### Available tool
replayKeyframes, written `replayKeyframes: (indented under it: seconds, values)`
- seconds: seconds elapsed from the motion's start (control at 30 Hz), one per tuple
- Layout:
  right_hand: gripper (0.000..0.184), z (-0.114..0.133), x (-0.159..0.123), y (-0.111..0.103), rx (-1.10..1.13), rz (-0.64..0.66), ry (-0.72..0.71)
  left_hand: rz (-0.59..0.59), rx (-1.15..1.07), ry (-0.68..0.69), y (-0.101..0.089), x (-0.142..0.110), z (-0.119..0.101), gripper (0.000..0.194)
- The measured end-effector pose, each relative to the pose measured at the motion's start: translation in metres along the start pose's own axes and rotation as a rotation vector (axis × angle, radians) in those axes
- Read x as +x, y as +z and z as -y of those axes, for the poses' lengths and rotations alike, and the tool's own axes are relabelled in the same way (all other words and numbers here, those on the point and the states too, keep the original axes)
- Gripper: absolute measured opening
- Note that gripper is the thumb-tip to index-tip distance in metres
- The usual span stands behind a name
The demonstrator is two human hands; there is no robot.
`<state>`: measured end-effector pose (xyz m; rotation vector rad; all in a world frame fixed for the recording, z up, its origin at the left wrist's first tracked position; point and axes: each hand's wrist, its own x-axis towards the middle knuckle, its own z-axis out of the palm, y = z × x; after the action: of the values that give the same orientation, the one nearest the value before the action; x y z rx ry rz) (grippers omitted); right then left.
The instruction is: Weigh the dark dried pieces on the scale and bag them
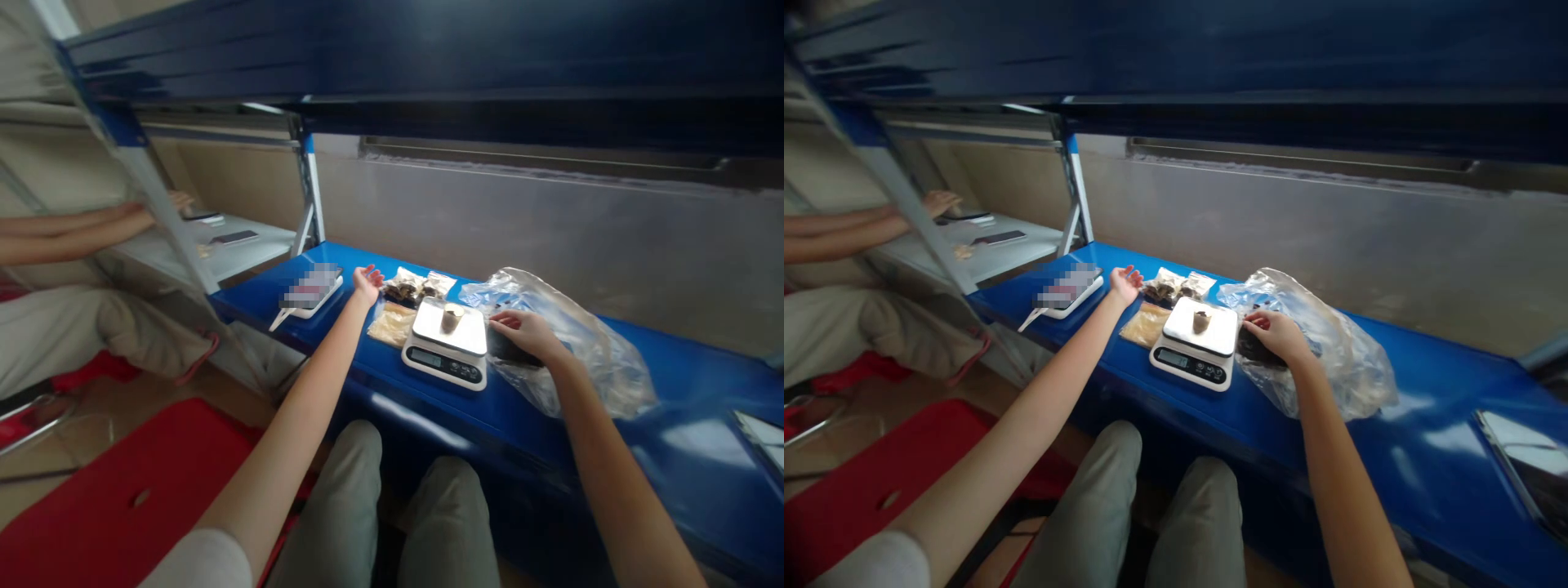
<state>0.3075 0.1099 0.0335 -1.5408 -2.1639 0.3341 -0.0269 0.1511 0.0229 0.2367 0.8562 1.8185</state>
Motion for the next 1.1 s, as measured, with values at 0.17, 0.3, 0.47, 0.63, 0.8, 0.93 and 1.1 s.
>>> replayKeyframes:
  seconds: [0.17,0.3,0.47,0.63,0.8,0.93,1.1]
  values:
    - [0.036,-0.01,0.006,-0.001,-0.019,0.045,0.02,-0.042,0.5,0.459,0.002,-0.015,0.015,0.016]
    - [0.039,-0.014,0.01,-0.004,-0.017,0.096,0.099,-0.036,0.639,0.571,-0.003,-0.023,0.024,0.017]
    - [0.043,-0.012,0.006,-0.006,0.001,0.064,0.107,-0.008,0.657,0.586,-0.006,-0.026,0.028,0.016]
    - [0.045,-0.007,0.002,-0.006,-0.003,0.046,0.087,-0.026,0.599,0.545,-0.004,-0.026,0.027,0.014]
    - [0.042,-0.002,-0.001,-0.005,-0.035,-0.023,0.066,-0.005,0.195,0.295,-0.002,-0.022,0.012,0.017]
    - [0.036,0.004,-0.005,-0.003,-0.002,-0.035,0.036,0.012,0.08,0.16,-0.003,-0.017,0.002,0.026]
    - [0.025,0.012,-0.006,0.0,0.038,-0.084,0.014,0.069,-0.014,0.065,-0.007,-0.012,-0.001,0.022]
